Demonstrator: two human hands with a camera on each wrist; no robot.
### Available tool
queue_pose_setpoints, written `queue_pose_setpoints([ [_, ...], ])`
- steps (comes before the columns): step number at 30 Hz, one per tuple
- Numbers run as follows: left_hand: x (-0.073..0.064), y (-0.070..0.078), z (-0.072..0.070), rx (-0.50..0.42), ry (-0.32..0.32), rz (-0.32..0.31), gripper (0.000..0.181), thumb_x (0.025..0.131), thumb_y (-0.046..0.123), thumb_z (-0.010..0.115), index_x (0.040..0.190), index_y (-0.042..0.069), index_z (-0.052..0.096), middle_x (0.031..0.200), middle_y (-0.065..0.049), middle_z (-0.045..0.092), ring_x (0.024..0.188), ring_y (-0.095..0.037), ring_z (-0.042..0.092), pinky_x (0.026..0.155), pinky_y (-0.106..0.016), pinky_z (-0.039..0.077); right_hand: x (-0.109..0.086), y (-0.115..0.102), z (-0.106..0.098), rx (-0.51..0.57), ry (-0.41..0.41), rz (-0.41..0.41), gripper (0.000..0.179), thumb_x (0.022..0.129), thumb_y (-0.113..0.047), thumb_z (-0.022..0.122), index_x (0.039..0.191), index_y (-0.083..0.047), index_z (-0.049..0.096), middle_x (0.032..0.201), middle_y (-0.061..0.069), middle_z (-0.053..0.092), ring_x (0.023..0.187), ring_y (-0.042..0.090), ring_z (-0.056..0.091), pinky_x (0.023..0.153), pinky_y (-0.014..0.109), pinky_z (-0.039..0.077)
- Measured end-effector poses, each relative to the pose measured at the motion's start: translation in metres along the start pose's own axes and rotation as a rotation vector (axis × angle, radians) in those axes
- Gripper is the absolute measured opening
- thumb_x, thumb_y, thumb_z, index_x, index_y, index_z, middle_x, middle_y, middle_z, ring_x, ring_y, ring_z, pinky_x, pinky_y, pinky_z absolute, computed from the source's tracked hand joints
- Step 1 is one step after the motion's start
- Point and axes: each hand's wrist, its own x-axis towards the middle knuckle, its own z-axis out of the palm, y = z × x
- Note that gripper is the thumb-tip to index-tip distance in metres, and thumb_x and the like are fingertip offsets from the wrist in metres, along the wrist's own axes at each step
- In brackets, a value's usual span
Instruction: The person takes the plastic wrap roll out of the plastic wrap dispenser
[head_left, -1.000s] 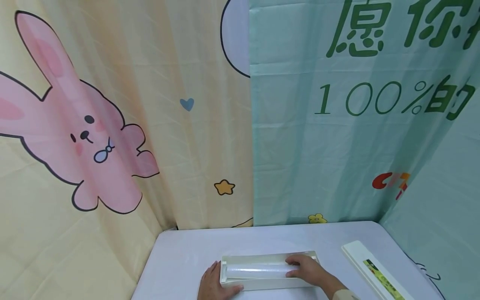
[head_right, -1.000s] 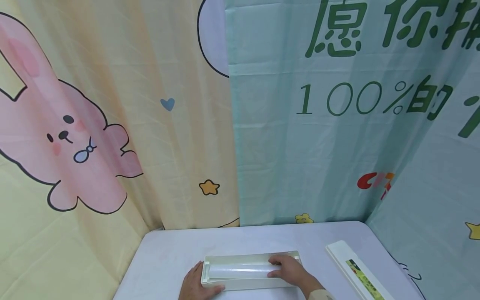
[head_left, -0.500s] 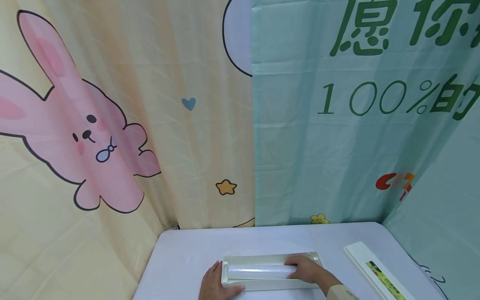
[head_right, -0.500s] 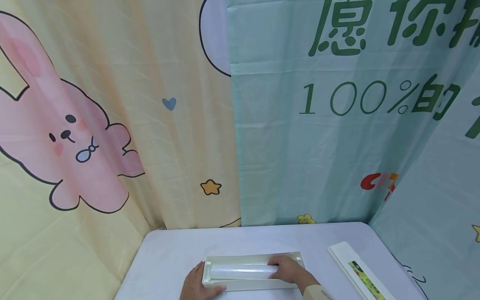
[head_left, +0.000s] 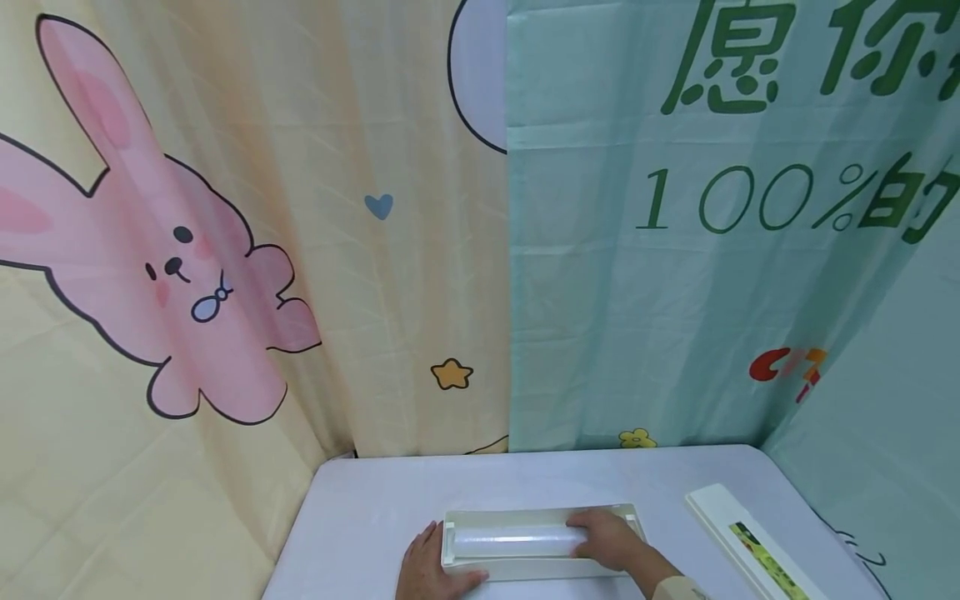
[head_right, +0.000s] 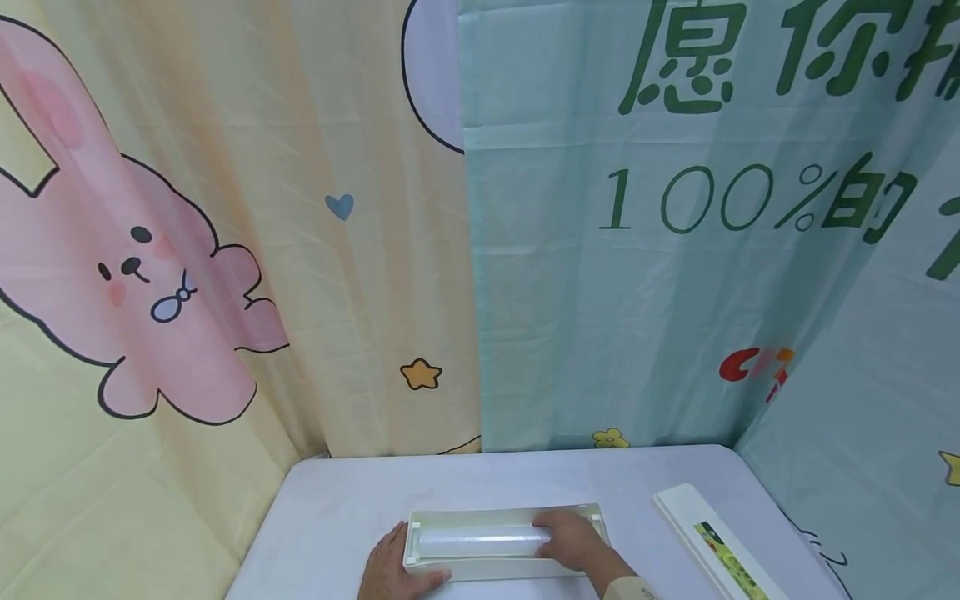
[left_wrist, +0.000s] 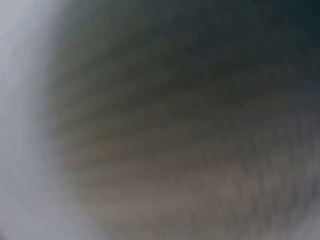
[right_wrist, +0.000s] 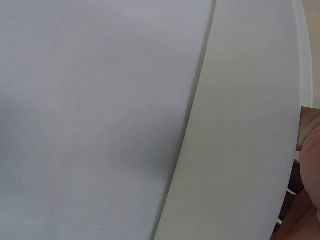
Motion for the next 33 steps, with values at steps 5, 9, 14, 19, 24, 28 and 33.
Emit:
queue_pose_setpoints([
  [5, 0.001, -0.001, 0.001, 0.024, 0.009, 0.019, 0.119, 0.056, 0.09, 0.074, 0.137, 0.004, 0.06, 0.131, -0.017, 0.068, 0.125, -0.038, 0.061, 0.11, -0.057, 0.048, -0.004, -0.005, -0.006, -0.053, 0.016, -0.022, 0.045, 0.078, -0.025, 0.086, 0.118, -0.011, 0.072, 0.122, 0.009, 0.072, 0.121, 0.039, 0.063, 0.108, 0.061, 0.049],
  [9, 0.0, -0.001, 0.0, 0.028, 0.013, 0.025, 0.119, 0.056, 0.09, 0.073, 0.137, 0.003, 0.059, 0.131, -0.017, 0.068, 0.125, -0.038, 0.061, 0.109, -0.057, 0.048, -0.005, -0.007, -0.008, -0.084, 0.009, -0.025, 0.045, 0.08, -0.027, 0.084, 0.12, -0.012, 0.071, 0.124, 0.008, 0.072, 0.122, 0.038, 0.063, 0.108, 0.061, 0.049],
  [14, 0.0, 0.0, -0.001, 0.029, 0.01, 0.033, 0.115, 0.058, 0.087, 0.076, 0.136, 0.004, 0.059, 0.131, -0.018, 0.067, 0.124, -0.039, 0.061, 0.108, -0.058, 0.048, -0.007, -0.011, -0.01, -0.111, 0.009, -0.01, 0.044, 0.081, -0.027, 0.083, 0.121, -0.013, 0.071, 0.118, 0.005, 0.073, 0.114, 0.034, 0.066, 0.105, 0.061, 0.05],
  [19, 0.0, -0.001, 0.0, 0.026, 0.006, 0.029, 0.115, 0.058, 0.085, 0.077, 0.137, 0.004, 0.059, 0.132, -0.019, 0.067, 0.125, -0.04, 0.061, 0.109, -0.059, 0.048, -0.009, -0.019, -0.015, -0.131, 0.008, 0.029, 0.04, 0.084, -0.025, 0.082, 0.121, -0.014, 0.071, 0.107, 0.001, 0.07, 0.101, 0.026, 0.066, 0.103, 0.06, 0.051],
  [24, 0.0, -0.001, 0.0, 0.012, -0.01, 0.011, 0.115, 0.057, 0.085, 0.077, 0.138, 0.005, 0.058, 0.133, -0.018, 0.067, 0.127, -0.04, 0.06, 0.111, -0.059, 0.046, -0.01, -0.026, -0.021, -0.227, 0.05, -0.046, 0.035, 0.084, -0.024, 0.082, 0.116, -0.012, 0.072, 0.1, 0.001, 0.07, 0.097, 0.025, 0.067, 0.098, 0.057, 0.053],
  [28, 0.0, 0.0, 0.0, 0.005, -0.023, 0.0, 0.116, 0.057, 0.087, 0.076, 0.138, 0.006, 0.058, 0.134, -0.017, 0.067, 0.128, -0.04, 0.059, 0.112, -0.059, 0.045, -0.012, -0.031, -0.026, -0.295, 0.099, -0.092, 0.032, 0.083, -0.023, 0.083, 0.112, -0.013, 0.072, 0.096, 0.001, 0.07, 0.094, 0.023, 0.066, 0.099, 0.055, 0.054],
  [33, 0.0, 0.0, 0.0, 0.008, -0.02, 0.0, 0.116, 0.057, 0.085, 0.077, 0.138, 0.005, 0.059, 0.133, -0.018, 0.067, 0.128, -0.041, 0.059, 0.111, -0.059, 0.046, -0.016, -0.036, -0.032, -0.352, 0.146, -0.11, 0.033, 0.082, -0.023, 0.084, 0.112, -0.013, 0.072, 0.098, 0.002, 0.07, 0.098, 0.024, 0.066, 0.102, 0.054, 0.052],
])
